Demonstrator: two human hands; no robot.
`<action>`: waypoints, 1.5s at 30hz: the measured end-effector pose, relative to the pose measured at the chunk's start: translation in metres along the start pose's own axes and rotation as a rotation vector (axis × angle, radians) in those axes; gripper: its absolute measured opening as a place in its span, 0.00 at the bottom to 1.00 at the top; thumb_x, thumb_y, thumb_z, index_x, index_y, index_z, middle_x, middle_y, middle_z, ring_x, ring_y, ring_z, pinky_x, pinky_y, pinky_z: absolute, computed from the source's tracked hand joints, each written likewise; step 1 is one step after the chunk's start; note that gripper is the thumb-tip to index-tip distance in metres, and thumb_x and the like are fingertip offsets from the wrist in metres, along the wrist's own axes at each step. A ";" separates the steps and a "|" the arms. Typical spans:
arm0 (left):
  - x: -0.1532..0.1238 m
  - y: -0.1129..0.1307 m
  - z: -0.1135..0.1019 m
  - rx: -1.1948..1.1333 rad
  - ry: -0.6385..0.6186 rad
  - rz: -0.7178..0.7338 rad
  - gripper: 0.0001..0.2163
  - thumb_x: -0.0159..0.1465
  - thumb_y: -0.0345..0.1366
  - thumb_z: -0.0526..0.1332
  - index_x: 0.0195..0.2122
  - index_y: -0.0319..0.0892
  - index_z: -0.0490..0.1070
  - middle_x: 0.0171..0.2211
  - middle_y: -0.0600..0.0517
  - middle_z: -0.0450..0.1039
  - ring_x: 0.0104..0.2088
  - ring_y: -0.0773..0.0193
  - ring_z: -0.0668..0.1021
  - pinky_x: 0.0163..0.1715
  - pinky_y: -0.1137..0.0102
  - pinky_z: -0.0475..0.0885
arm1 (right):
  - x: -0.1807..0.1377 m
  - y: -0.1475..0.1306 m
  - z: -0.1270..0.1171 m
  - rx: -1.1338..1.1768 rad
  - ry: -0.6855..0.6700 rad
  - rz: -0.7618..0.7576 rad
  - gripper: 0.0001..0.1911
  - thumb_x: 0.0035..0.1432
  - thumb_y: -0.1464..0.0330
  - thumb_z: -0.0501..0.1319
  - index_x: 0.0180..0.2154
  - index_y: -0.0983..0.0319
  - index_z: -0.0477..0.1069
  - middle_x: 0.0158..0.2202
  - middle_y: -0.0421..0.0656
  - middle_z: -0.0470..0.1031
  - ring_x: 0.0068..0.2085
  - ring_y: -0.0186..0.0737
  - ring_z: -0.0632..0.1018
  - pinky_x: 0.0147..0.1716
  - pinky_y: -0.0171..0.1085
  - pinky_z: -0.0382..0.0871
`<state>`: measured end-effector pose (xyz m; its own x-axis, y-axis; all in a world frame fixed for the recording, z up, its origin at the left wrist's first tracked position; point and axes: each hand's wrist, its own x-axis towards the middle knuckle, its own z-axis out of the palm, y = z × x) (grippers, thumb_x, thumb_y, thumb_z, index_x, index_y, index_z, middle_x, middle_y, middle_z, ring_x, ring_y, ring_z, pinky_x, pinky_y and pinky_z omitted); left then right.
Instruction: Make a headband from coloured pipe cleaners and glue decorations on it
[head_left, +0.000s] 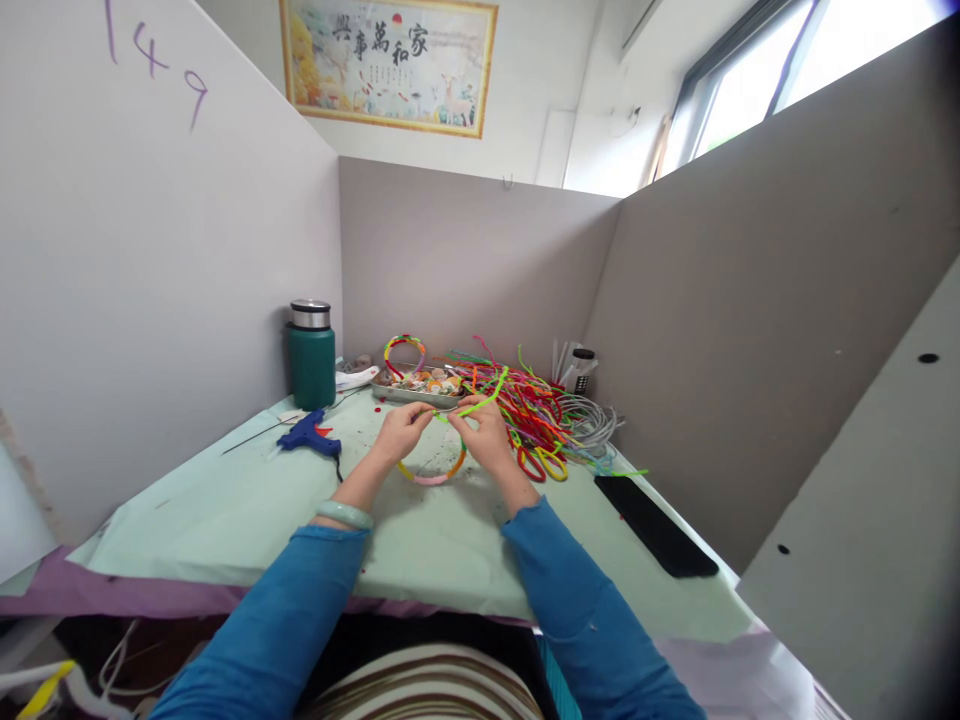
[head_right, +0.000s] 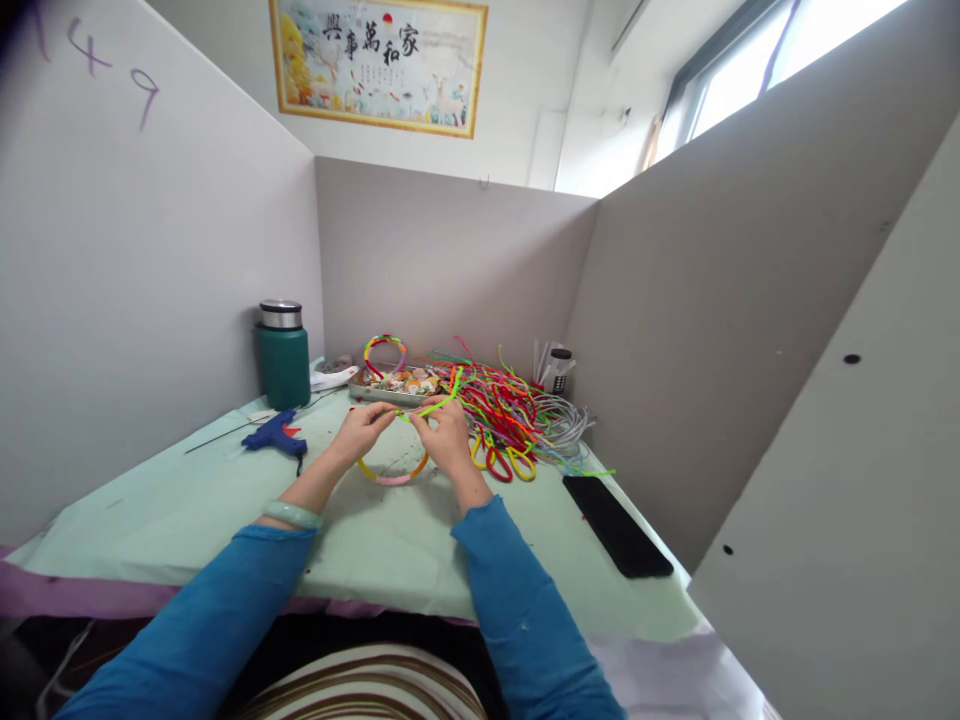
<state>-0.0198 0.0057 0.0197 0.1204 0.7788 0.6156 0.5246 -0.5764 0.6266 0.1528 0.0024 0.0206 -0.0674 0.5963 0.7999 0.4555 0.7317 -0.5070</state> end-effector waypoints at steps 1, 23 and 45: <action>0.000 -0.001 0.000 -0.005 0.000 -0.004 0.14 0.58 0.40 0.54 0.37 0.39 0.74 0.29 0.51 0.76 0.28 0.64 0.72 0.29 0.72 0.66 | -0.001 -0.003 0.000 -0.038 0.006 -0.052 0.06 0.51 0.65 0.62 0.29 0.59 0.77 0.39 0.45 0.73 0.45 0.43 0.70 0.48 0.43 0.59; -0.012 0.019 -0.002 -0.057 -0.206 0.157 0.14 0.55 0.44 0.60 0.30 0.36 0.74 0.24 0.52 0.70 0.23 0.70 0.67 0.23 0.75 0.61 | 0.002 0.007 0.000 0.621 -0.253 0.601 0.14 0.40 0.59 0.66 0.22 0.64 0.71 0.22 0.39 0.69 0.25 0.32 0.69 0.26 0.33 0.61; -0.004 0.010 0.000 -0.035 0.050 0.055 0.12 0.57 0.41 0.57 0.32 0.39 0.75 0.30 0.50 0.77 0.30 0.64 0.74 0.32 0.73 0.66 | -0.001 0.015 0.009 0.871 -0.315 0.864 0.16 0.47 0.56 0.63 0.27 0.64 0.71 0.23 0.42 0.73 0.22 0.30 0.67 0.22 0.32 0.60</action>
<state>-0.0149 -0.0032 0.0234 0.1051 0.7331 0.6720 0.4886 -0.6266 0.6072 0.1515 0.0158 0.0087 -0.3031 0.9514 0.0537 -0.2690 -0.0314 -0.9626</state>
